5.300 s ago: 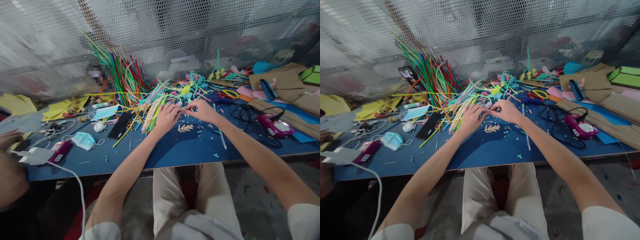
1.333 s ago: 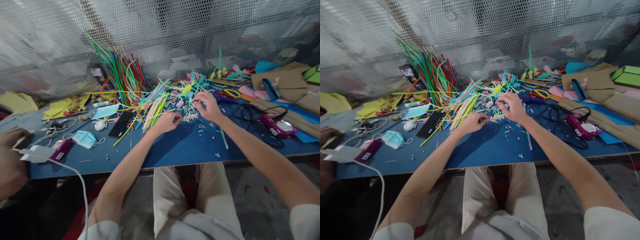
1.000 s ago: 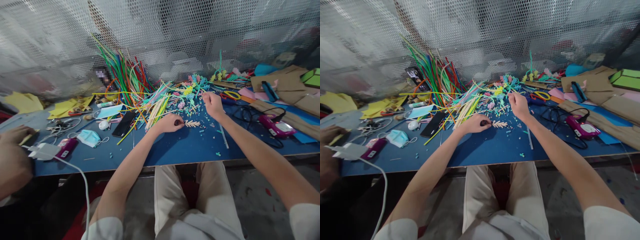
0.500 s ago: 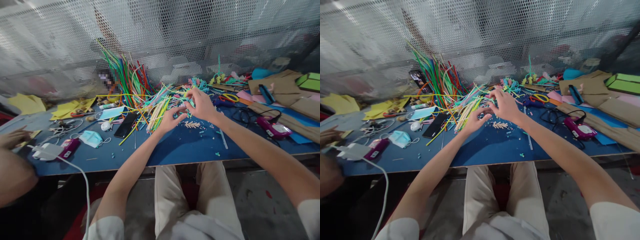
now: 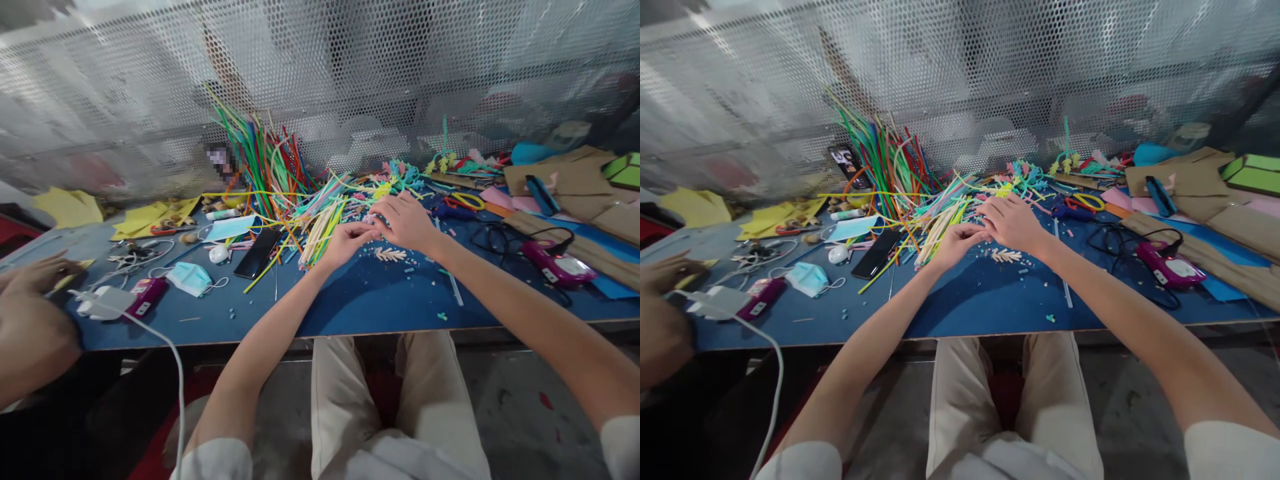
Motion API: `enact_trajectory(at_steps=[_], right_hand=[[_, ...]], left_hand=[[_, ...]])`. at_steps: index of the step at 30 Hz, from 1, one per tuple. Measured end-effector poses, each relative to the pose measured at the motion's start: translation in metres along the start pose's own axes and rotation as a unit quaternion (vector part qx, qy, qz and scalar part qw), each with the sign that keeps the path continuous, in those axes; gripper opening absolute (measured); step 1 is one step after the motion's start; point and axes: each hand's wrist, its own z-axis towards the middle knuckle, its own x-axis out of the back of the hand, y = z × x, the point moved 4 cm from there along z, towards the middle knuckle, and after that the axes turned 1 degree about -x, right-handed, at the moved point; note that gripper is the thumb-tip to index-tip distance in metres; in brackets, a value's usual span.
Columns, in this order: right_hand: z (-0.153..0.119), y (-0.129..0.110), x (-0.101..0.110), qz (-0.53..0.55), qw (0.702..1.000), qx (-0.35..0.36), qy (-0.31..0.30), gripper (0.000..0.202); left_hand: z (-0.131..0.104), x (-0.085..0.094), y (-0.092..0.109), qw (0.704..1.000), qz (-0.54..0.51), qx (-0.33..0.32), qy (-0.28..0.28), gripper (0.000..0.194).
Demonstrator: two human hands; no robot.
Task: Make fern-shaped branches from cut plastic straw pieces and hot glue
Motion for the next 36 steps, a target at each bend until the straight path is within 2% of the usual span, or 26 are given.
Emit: enact_trajectory(at_steps=[4,9,12,14,17,20,23,28,33,36], right_hand=[[-0.012,0.019,0.003,0.007,0.998,-0.06,-0.007,0.025],[-0.034,0.058,0.005,0.024,0.987,-0.153,0.032,0.021],[-0.047,0.078,0.001,0.054,0.978,-0.199,0.038,0.021],[-0.053,0.088,-0.001,0.066,0.973,-0.218,0.038,0.023],[-0.06,0.097,-0.005,0.077,0.969,-0.23,0.041,0.024],[-0.064,0.101,-0.011,0.081,0.968,-0.234,0.031,0.022],[-0.065,0.103,-0.016,0.079,0.969,-0.233,0.015,0.022],[-0.065,0.104,-0.023,0.087,0.968,-0.237,-0.012,0.021],[-0.063,0.1,-0.026,0.096,0.97,-0.222,-0.023,0.021],[-0.063,0.099,-0.028,0.1,0.971,-0.215,-0.029,0.02]], left_hand=[[0.002,0.016,0.003,0.995,0.063,0.004,0.079,0.048],[0.006,0.047,0.004,0.976,0.108,-0.02,0.188,0.043],[0.007,0.068,0.004,0.944,0.187,-0.04,0.268,0.037],[0.006,0.078,0.004,0.916,0.266,-0.049,0.297,0.039],[0.005,0.085,0.006,0.889,0.369,-0.049,0.267,0.038],[0.004,0.082,0.009,0.87,0.436,-0.08,0.215,0.036],[0.004,0.074,0.01,0.861,0.465,-0.093,0.182,0.031],[0.007,0.065,0.008,0.857,0.489,-0.096,0.132,0.038],[0.01,0.066,0.004,0.841,0.527,-0.056,0.106,0.062],[0.01,0.066,0.0,0.837,0.537,-0.045,0.097,0.054]])
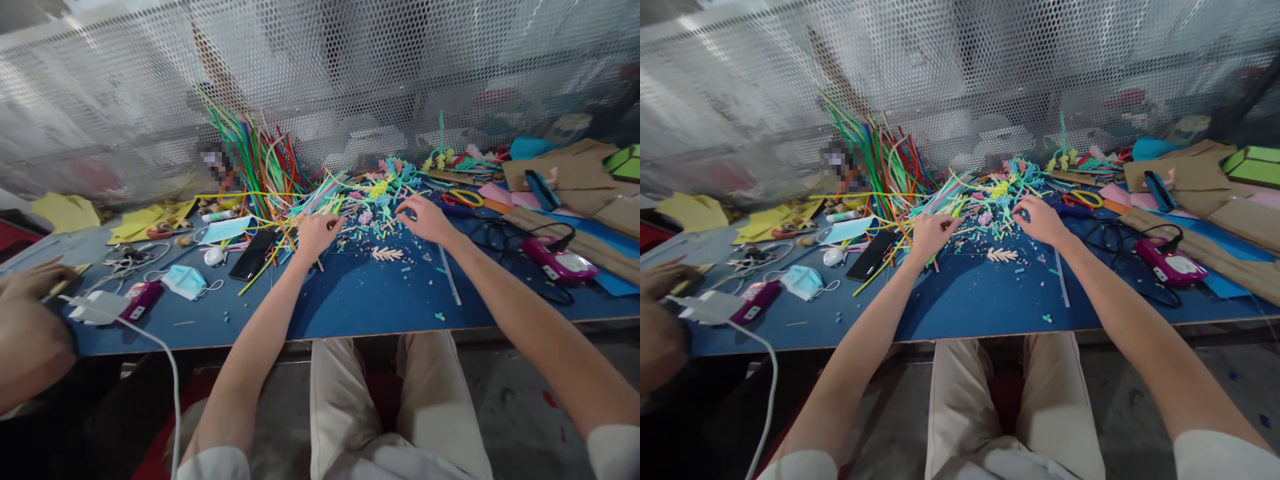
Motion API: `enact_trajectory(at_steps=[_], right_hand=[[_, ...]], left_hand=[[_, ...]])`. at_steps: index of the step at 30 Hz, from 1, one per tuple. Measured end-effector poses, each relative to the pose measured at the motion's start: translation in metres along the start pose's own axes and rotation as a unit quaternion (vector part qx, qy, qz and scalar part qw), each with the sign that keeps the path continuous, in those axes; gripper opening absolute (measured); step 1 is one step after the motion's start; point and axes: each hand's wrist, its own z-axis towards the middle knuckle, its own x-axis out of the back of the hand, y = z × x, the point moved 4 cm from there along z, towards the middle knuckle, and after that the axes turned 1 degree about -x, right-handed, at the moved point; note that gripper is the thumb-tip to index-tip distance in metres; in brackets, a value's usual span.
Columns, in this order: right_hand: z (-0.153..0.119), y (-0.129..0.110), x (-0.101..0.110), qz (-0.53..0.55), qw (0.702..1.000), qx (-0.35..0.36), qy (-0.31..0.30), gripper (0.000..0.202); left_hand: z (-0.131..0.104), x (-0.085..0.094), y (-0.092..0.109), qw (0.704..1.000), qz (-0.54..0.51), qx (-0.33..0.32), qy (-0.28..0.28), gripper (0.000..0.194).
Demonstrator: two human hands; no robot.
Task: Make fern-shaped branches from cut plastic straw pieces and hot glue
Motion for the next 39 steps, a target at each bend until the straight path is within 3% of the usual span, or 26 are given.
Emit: enact_trajectory(at_steps=[4,8,12,16,22,26,33,39], right_hand=[[0.0,0.0,0.0,0.0,1.0,0.006,-0.001,0.02],[0.001,-0.001,0.001,0.0,1.0,-0.002,-0.01,0.02],[0.001,0.0,-0.002,0.006,0.999,-0.009,-0.03,0.022],[0.002,0.002,-0.003,0.005,1.0,0.021,0.002,0.02],[0.003,0.007,-0.004,-0.005,0.999,0.035,0.016,0.02],[0.0,0.006,-0.003,-0.036,0.998,0.025,0.034,0.021],[-0.005,-0.004,-0.003,-0.043,0.998,0.006,0.039,0.02],[-0.004,-0.001,-0.007,-0.053,0.999,-0.008,0.01,0.023]], left_hand=[[0.0,-0.004,-0.004,0.999,0.007,0.017,-0.027,0.041],[0.002,0.001,-0.007,0.999,0.01,0.007,-0.039,0.016],[0.002,0.011,-0.011,0.999,0.009,0.038,0.006,0.022],[0.001,0.015,-0.005,0.999,-0.008,0.004,0.04,0.023],[0.001,0.003,-0.002,0.999,0.031,-0.02,-0.036,0.02],[0.0,-0.006,-0.006,0.996,0.026,0.012,-0.09,0.017],[0.0,-0.008,-0.006,0.995,0.031,-0.007,-0.095,0.019],[-0.002,0.002,-0.003,0.981,0.082,0.09,-0.15,0.031]])
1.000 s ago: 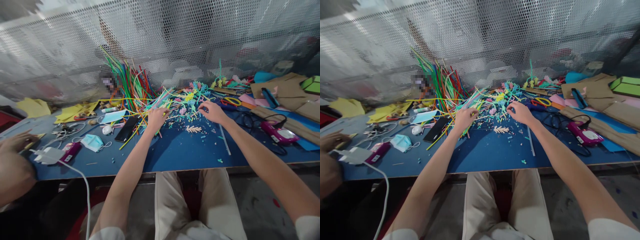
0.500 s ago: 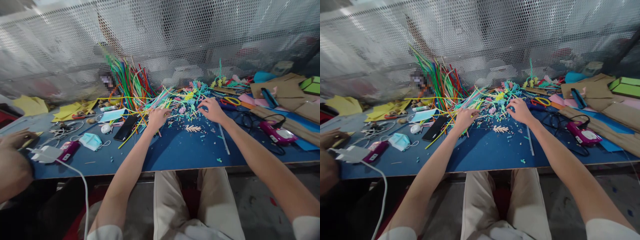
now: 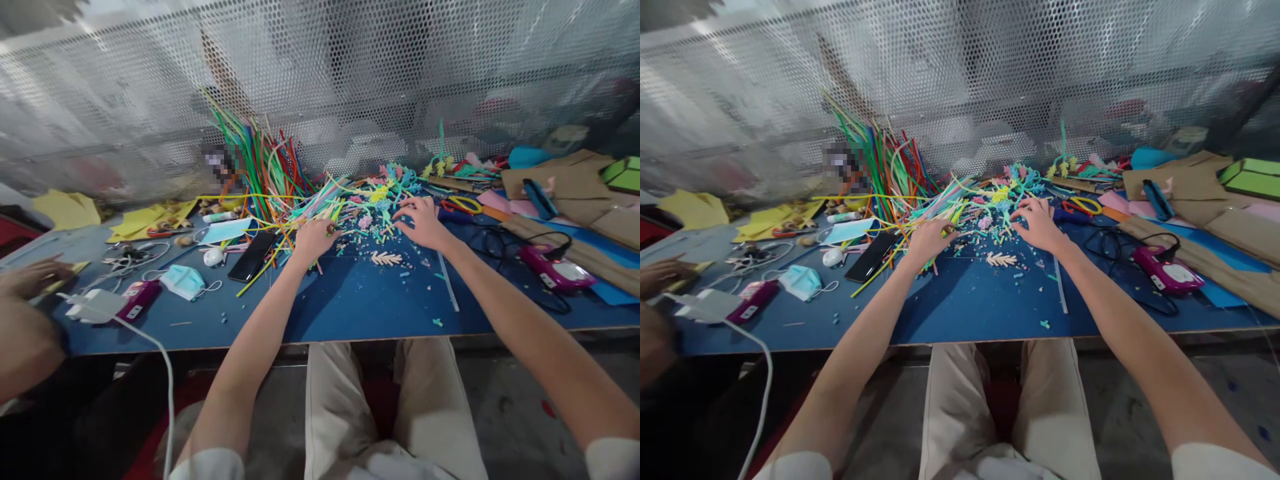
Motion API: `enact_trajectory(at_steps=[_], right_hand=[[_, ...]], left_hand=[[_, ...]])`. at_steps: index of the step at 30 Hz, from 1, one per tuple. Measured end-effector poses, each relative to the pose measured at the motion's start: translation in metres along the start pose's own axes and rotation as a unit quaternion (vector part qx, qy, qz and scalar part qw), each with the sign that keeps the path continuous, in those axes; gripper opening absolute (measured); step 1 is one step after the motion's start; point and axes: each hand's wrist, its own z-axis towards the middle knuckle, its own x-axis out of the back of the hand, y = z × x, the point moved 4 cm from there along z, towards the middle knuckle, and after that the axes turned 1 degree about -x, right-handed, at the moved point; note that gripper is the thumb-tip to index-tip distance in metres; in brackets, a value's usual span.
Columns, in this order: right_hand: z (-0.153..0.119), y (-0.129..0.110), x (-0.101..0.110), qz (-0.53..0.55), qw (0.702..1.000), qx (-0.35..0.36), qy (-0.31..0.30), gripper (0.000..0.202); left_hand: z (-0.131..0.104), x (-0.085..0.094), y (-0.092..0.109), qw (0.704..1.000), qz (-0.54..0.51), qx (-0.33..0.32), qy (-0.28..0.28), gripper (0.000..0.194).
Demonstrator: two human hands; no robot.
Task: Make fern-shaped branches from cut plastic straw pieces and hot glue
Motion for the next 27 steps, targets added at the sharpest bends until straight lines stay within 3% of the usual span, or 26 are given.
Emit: enact_trajectory(at_steps=[4,12,20,27], right_hand=[[0.0,0.004,-0.003,0.002,1.0,0.004,-0.001,0.022],[0.0,0.01,-0.007,0.006,1.0,0.017,0.003,0.022],[0.0,0.003,-0.004,0.012,0.999,0.03,0.024,0.022],[0.001,-0.041,0.008,0.112,0.988,0.104,0.025,0.038]], left_hand=[[-0.002,-0.001,0.0,0.999,0.011,0.018,-0.046,0.029],[-0.002,-0.005,-0.002,0.999,0.002,-0.012,-0.042,0.015],[0.002,-0.003,0.004,0.994,0.003,-0.09,0.057,0.017],[-0.006,-0.004,0.033,0.957,-0.058,-0.234,0.161,0.031]])
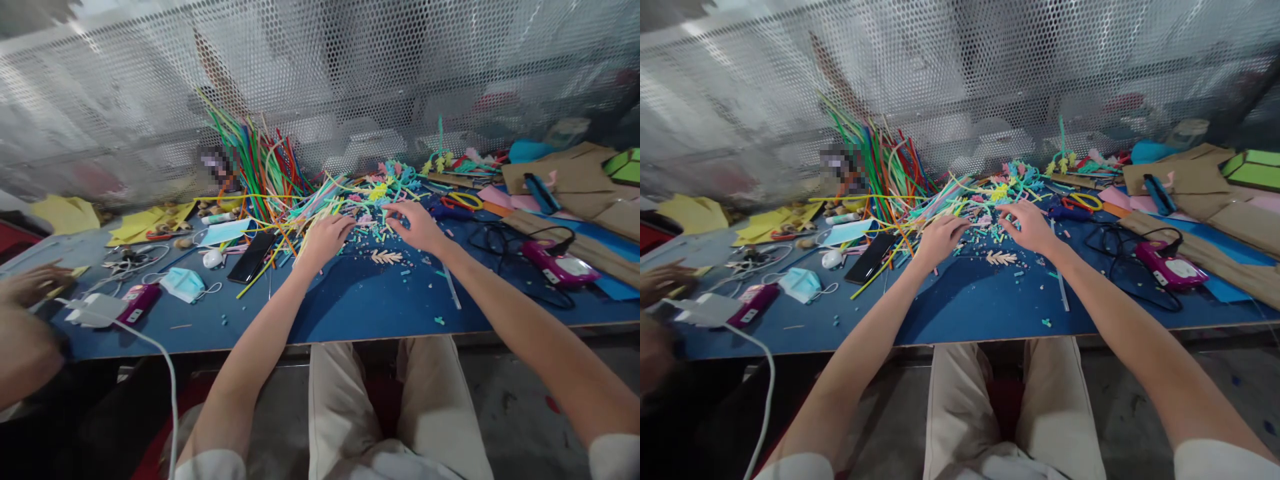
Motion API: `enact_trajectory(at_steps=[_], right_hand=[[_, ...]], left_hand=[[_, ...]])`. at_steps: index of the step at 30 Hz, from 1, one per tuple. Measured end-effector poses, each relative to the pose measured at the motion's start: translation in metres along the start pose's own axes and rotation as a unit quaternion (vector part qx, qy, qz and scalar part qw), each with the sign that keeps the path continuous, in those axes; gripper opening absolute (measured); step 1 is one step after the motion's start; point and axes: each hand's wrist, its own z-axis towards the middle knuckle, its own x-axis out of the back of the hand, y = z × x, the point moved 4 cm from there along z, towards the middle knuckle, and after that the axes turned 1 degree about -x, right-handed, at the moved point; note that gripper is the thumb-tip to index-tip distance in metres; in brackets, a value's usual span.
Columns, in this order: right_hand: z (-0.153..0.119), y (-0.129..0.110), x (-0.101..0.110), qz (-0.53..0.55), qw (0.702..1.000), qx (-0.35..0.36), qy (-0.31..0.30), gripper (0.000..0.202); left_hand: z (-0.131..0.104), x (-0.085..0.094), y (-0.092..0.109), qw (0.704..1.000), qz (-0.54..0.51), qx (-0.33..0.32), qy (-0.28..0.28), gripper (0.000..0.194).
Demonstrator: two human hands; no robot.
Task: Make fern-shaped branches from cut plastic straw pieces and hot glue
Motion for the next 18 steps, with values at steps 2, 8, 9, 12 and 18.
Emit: enact_trajectory(at_steps=[2,8,9,12,18], right_hand=[[0.001,-0.013,-0.003,0.015,1.0,0.021,-0.006,0.042],[0.001,-0.025,-0.01,0.014,0.998,0.044,-0.037,0.045],[0.001,-0.025,-0.01,0.013,0.998,0.043,-0.041,0.045],[0.001,-0.022,-0.009,0.009,0.999,0.035,-0.037,0.046],[-0.001,-0.009,-0.01,-0.006,0.999,-0.03,-0.022,0.056]], left_hand=[[0.0,0.0,0.007,1.0,-0.002,-0.018,0.005,0.031],[-0.001,0.001,0.012,0.999,0.0,-0.038,0.013,0.027],[-0.002,0.001,0.012,0.999,-0.001,-0.038,0.017,0.026],[-0.002,0.0,0.011,0.999,-0.007,-0.037,0.023,0.026],[0.0,0.004,0.014,1.0,-0.014,-0.004,-0.001,0.029]])
